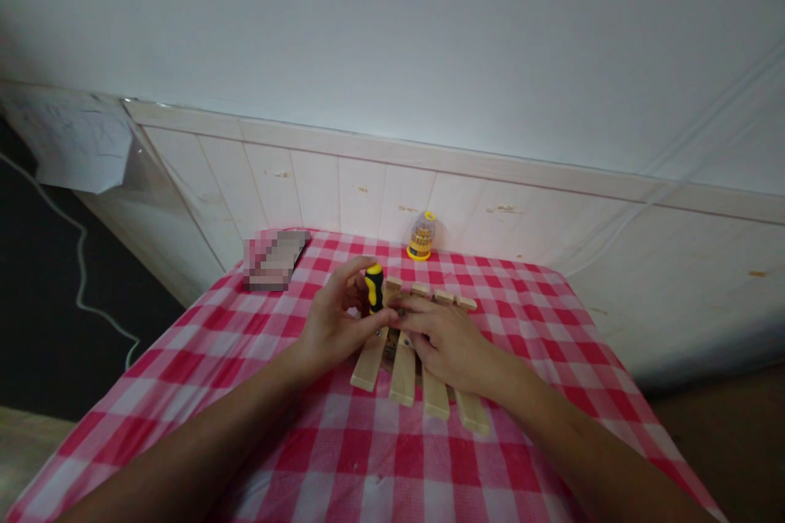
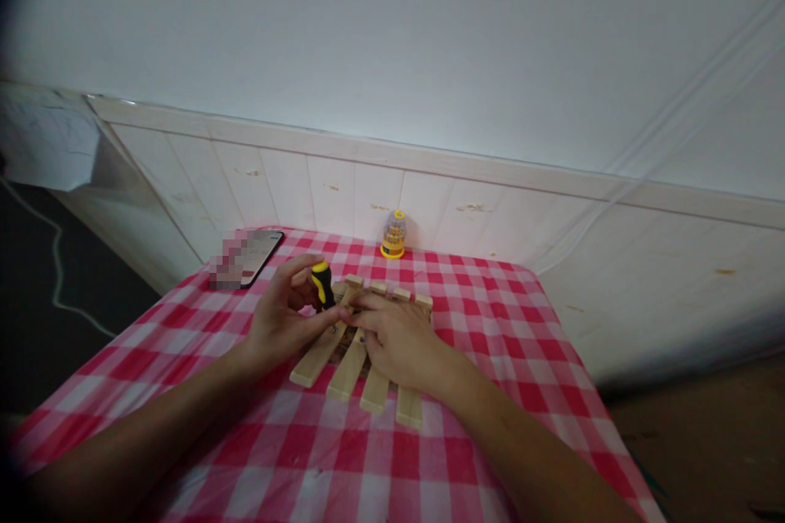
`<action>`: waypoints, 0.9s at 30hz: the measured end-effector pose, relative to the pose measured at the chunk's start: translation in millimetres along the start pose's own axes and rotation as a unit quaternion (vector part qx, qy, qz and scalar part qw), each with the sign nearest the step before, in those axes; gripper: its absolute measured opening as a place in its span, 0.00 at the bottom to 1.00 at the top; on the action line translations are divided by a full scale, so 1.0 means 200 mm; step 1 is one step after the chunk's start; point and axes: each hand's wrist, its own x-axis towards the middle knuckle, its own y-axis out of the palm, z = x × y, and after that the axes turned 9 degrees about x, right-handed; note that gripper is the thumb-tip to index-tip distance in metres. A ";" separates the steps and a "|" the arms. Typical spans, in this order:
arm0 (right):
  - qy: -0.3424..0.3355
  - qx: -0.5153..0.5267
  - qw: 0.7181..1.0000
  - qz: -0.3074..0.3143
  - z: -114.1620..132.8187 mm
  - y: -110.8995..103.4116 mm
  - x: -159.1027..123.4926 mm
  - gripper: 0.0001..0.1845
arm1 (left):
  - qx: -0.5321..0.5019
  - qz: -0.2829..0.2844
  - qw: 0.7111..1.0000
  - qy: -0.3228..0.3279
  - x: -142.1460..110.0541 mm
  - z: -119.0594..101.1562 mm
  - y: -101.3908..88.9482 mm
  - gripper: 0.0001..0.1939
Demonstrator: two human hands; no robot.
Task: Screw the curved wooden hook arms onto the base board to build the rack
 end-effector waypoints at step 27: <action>0.003 0.002 1.000 -0.001 0.02 -0.01 0.00 0.26 | -0.070 0.094 0.990 -0.081 0.02 -0.08 -0.03 0.36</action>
